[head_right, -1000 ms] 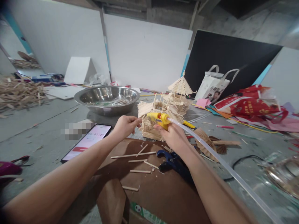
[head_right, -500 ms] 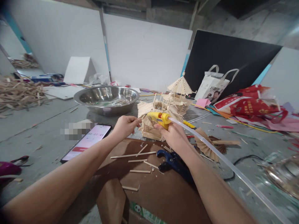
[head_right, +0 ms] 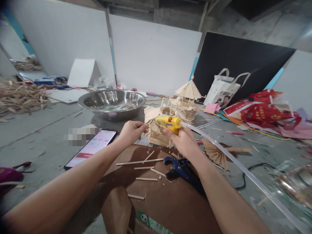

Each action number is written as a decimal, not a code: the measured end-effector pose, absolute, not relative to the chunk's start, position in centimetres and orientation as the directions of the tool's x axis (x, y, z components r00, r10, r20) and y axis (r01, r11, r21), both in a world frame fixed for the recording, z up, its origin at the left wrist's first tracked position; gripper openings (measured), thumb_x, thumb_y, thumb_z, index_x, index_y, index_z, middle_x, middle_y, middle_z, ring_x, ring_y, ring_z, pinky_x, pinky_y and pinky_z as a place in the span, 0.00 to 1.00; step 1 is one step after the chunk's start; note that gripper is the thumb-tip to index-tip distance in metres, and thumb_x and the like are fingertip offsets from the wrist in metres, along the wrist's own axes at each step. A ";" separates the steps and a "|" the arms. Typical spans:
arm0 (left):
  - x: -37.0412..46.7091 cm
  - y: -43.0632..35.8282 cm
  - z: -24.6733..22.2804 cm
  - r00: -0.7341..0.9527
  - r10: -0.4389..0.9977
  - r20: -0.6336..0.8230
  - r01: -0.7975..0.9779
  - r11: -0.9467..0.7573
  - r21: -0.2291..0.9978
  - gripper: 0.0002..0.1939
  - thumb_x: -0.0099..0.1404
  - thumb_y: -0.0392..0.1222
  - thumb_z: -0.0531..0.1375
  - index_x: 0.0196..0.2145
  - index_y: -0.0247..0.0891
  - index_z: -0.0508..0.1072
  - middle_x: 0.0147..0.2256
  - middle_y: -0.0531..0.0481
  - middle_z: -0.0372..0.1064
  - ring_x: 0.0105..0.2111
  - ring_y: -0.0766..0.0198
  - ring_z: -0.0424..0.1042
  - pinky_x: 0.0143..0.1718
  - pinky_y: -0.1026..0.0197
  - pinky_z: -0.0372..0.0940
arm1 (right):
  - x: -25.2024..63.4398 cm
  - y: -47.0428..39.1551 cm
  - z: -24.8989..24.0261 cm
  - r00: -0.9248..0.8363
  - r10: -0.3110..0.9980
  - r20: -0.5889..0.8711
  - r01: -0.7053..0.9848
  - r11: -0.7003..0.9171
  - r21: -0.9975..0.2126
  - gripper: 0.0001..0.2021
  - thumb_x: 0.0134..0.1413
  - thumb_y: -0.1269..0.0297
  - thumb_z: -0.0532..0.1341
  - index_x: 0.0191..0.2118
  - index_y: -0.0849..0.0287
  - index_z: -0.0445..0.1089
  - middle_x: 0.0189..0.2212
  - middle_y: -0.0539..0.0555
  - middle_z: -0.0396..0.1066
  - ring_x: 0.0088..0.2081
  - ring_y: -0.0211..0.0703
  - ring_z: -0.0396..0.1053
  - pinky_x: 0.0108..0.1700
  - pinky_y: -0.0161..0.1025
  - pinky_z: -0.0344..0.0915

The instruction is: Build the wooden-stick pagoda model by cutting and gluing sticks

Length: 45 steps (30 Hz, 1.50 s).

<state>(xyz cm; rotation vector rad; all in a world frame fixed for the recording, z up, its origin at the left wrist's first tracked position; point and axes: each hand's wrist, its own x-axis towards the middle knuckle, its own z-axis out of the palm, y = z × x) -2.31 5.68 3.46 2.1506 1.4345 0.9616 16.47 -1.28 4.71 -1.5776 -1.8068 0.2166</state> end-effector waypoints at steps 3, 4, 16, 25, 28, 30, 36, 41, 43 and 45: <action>-2.3 5.7 3.4 0.246 0.912 0.328 0.643 -0.407 0.649 0.19 0.55 0.49 0.50 0.17 0.34 0.71 0.10 0.53 0.59 0.15 0.69 0.59 0.20 0.66 0.50 | 16.7 -1.1 4.6 0.052 0.956 0.290 0.743 0.157 -0.651 0.19 0.47 0.47 0.50 0.22 0.59 0.63 0.10 0.47 0.61 0.13 0.36 0.61 0.20 0.35 0.59; -2.3 5.7 3.4 0.245 0.912 0.329 0.641 -0.407 0.651 0.19 0.55 0.49 0.50 0.17 0.34 0.70 0.10 0.53 0.59 0.15 0.69 0.59 0.20 0.66 0.50 | 16.7 -1.1 4.6 0.057 0.962 0.266 0.712 0.147 -0.686 0.20 0.46 0.47 0.50 0.23 0.60 0.63 0.12 0.48 0.63 0.13 0.35 0.61 0.19 0.34 0.59; -2.1 5.7 3.1 0.239 0.915 0.325 0.625 -0.401 0.669 0.19 0.54 0.48 0.50 0.17 0.35 0.70 0.10 0.54 0.59 0.14 0.70 0.58 0.20 0.66 0.49 | 17.0 -1.4 5.0 0.024 0.986 0.165 0.358 0.146 -0.922 0.19 0.46 0.48 0.53 0.34 0.61 0.61 0.28 0.53 0.69 0.12 0.28 0.58 0.13 0.30 0.55; -2.1 5.9 3.2 0.230 0.929 0.290 0.601 -0.370 0.709 0.18 0.53 0.49 0.50 0.17 0.34 0.70 0.08 0.55 0.58 0.14 0.70 0.57 0.19 0.66 0.50 | 17.6 -1.6 5.4 0.010 0.983 0.182 0.360 0.166 -0.918 0.18 0.46 0.50 0.54 0.37 0.61 0.63 0.32 0.55 0.70 0.12 0.27 0.59 0.14 0.30 0.55; -2.0 5.9 3.2 0.228 0.935 0.271 0.590 -0.354 0.725 0.18 0.53 0.49 0.51 0.17 0.34 0.71 0.08 0.55 0.58 0.14 0.70 0.58 0.19 0.67 0.51 | 17.6 -1.6 5.5 0.017 0.983 0.184 0.362 0.166 -0.917 0.18 0.46 0.51 0.53 0.37 0.60 0.62 0.33 0.55 0.70 0.12 0.28 0.59 0.14 0.31 0.56; -2.0 6.0 3.2 0.229 0.938 0.260 0.591 -0.346 0.728 0.18 0.53 0.49 0.51 0.18 0.34 0.71 0.08 0.55 0.58 0.13 0.69 0.58 0.19 0.67 0.51 | 17.6 -1.6 5.5 0.026 0.983 0.179 0.358 0.158 -0.920 0.17 0.46 0.50 0.53 0.36 0.60 0.62 0.33 0.54 0.70 0.12 0.28 0.59 0.14 0.31 0.56; -1.9 6.2 3.2 0.217 0.947 0.236 0.590 -0.320 0.741 0.18 0.53 0.50 0.52 0.18 0.34 0.71 0.08 0.54 0.58 0.12 0.69 0.58 0.18 0.67 0.52 | 17.7 -1.4 5.2 0.008 0.983 0.183 0.356 0.168 -0.919 0.17 0.46 0.50 0.54 0.34 0.60 0.61 0.32 0.54 0.69 0.13 0.28 0.59 0.14 0.31 0.57; -1.8 6.1 3.4 0.208 0.954 0.214 0.588 -0.297 0.753 0.18 0.52 0.50 0.52 0.18 0.34 0.72 0.07 0.54 0.57 0.11 0.70 0.58 0.18 0.67 0.53 | 17.6 -1.4 5.3 0.013 0.981 0.194 0.362 0.176 -0.916 0.16 0.47 0.51 0.53 0.35 0.60 0.61 0.31 0.54 0.69 0.12 0.27 0.59 0.14 0.30 0.56; -1.7 6.0 3.4 0.211 0.958 0.196 0.584 -0.284 0.760 0.18 0.52 0.50 0.53 0.19 0.34 0.72 0.07 0.55 0.57 0.11 0.71 0.56 0.17 0.67 0.53 | 17.6 -1.5 5.3 0.007 0.980 0.197 0.356 0.181 -0.917 0.16 0.47 0.51 0.54 0.35 0.61 0.61 0.32 0.54 0.69 0.12 0.27 0.59 0.14 0.30 0.56; -1.7 6.1 3.5 0.216 0.959 0.182 0.570 -0.275 0.774 0.18 0.53 0.50 0.53 0.19 0.33 0.72 0.07 0.55 0.56 0.10 0.71 0.56 0.16 0.67 0.53 | 17.6 -1.4 5.3 0.003 0.980 0.200 0.356 0.186 -0.916 0.16 0.47 0.52 0.54 0.35 0.61 0.61 0.32 0.54 0.69 0.12 0.27 0.59 0.14 0.31 0.55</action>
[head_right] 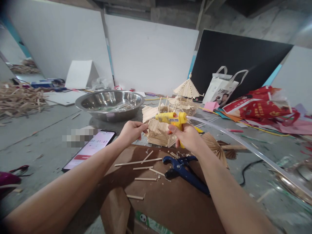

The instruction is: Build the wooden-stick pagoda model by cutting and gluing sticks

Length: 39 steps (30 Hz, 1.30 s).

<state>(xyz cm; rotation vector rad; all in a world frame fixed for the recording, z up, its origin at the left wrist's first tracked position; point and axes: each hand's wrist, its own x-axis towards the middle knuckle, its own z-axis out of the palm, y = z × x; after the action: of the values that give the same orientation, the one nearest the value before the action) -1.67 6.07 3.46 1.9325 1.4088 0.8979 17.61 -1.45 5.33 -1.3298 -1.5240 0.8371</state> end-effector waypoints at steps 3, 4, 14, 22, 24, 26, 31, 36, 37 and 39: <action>-1.6 6.2 3.4 0.222 0.962 0.162 0.537 -0.259 0.803 0.17 0.52 0.50 0.53 0.18 0.33 0.71 0.09 0.55 0.58 0.10 0.72 0.57 0.16 0.68 0.54 | 17.7 -1.4 5.3 0.007 0.979 0.204 0.362 0.188 -0.913 0.17 0.47 0.51 0.54 0.36 0.61 0.62 0.32 0.55 0.69 0.12 0.27 0.59 0.14 0.31 0.56; -1.6 6.2 3.4 0.224 0.962 0.155 0.525 -0.253 0.813 0.17 0.52 0.49 0.53 0.18 0.33 0.71 0.10 0.55 0.60 0.10 0.72 0.57 0.16 0.68 0.54 | 17.8 -1.4 5.3 0.007 0.979 0.205 0.368 0.188 -0.911 0.17 0.47 0.51 0.54 0.36 0.61 0.62 0.31 0.55 0.69 0.12 0.27 0.59 0.14 0.31 0.56; -1.7 6.6 3.2 0.232 0.959 0.162 0.535 -0.265 0.802 0.18 0.53 0.50 0.53 0.18 0.33 0.71 0.10 0.55 0.59 0.10 0.73 0.58 0.17 0.68 0.56 | 18.0 -1.3 5.1 0.004 0.977 0.212 0.393 0.194 -0.899 0.17 0.46 0.50 0.53 0.37 0.58 0.62 0.31 0.53 0.69 0.12 0.28 0.59 0.14 0.32 0.56; -1.6 6.6 3.2 0.240 0.956 0.170 0.533 -0.276 0.800 0.18 0.53 0.50 0.52 0.19 0.33 0.71 0.13 0.53 0.64 0.10 0.74 0.59 0.18 0.68 0.57 | 17.9 -1.2 5.2 0.006 0.977 0.213 0.400 0.193 -0.896 0.18 0.47 0.50 0.53 0.36 0.60 0.62 0.30 0.53 0.69 0.12 0.28 0.59 0.14 0.31 0.56; -1.6 6.7 3.1 0.239 0.957 0.163 0.539 -0.270 0.798 0.18 0.53 0.50 0.52 0.19 0.33 0.71 0.16 0.52 0.66 0.10 0.74 0.59 0.18 0.68 0.57 | 17.9 -1.3 5.3 0.009 0.977 0.212 0.398 0.191 -0.897 0.18 0.46 0.49 0.53 0.37 0.60 0.62 0.30 0.53 0.69 0.12 0.27 0.59 0.14 0.31 0.56; -1.7 6.8 3.0 0.238 0.959 0.154 0.547 -0.263 0.794 0.19 0.54 0.50 0.51 0.20 0.33 0.71 0.18 0.50 0.68 0.11 0.74 0.59 0.18 0.68 0.57 | 17.8 -1.4 5.3 0.010 0.978 0.210 0.392 0.189 -0.900 0.19 0.46 0.49 0.53 0.37 0.60 0.62 0.30 0.53 0.69 0.12 0.27 0.59 0.13 0.30 0.56; -2.2 6.1 4.1 0.218 0.963 0.161 0.705 -0.269 0.656 0.20 0.56 0.51 0.47 0.20 0.34 0.71 0.19 0.49 0.68 0.13 0.70 0.61 0.17 0.66 0.54 | 17.8 -1.4 5.4 0.030 0.976 0.214 0.380 0.187 -0.906 0.18 0.46 0.50 0.54 0.36 0.60 0.62 0.31 0.54 0.69 0.12 0.27 0.59 0.14 0.30 0.57; -1.3 1.0 6.9 0.303 0.753 0.584 0.847 -0.494 0.197 0.18 0.58 0.46 0.47 0.20 0.36 0.69 0.16 0.50 0.64 0.18 0.68 0.62 0.19 0.65 0.51 | 17.8 -1.4 5.1 0.060 0.954 0.295 0.486 0.230 -0.843 0.16 0.45 0.51 0.54 0.34 0.59 0.64 0.23 0.50 0.69 0.14 0.31 0.60 0.17 0.33 0.60; -0.9 -0.5 7.3 0.385 0.670 0.635 0.792 -0.593 0.146 0.16 0.58 0.45 0.47 0.23 0.36 0.69 0.17 0.51 0.64 0.17 0.69 0.62 0.19 0.66 0.51 | 17.7 -1.5 4.9 0.061 0.945 0.322 0.523 0.244 -0.817 0.15 0.46 0.52 0.54 0.33 0.58 0.65 0.19 0.49 0.67 0.15 0.33 0.61 0.19 0.34 0.61; -0.1 -3.3 7.6 0.571 0.477 0.668 0.613 -0.789 0.039 0.12 0.59 0.40 0.46 0.31 0.36 0.68 0.18 0.53 0.64 0.17 0.71 0.61 0.18 0.67 0.52 | 17.1 -1.7 4.6 0.084 0.922 0.378 0.573 0.266 -0.775 0.11 0.46 0.55 0.55 0.32 0.56 0.66 0.16 0.48 0.65 0.19 0.37 0.64 0.23 0.36 0.63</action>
<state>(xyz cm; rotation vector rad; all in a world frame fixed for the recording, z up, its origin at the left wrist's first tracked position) -0.14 -3.32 7.63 2.9564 1.0385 1.1560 17.09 -1.73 4.57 -1.4167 -1.5995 0.4672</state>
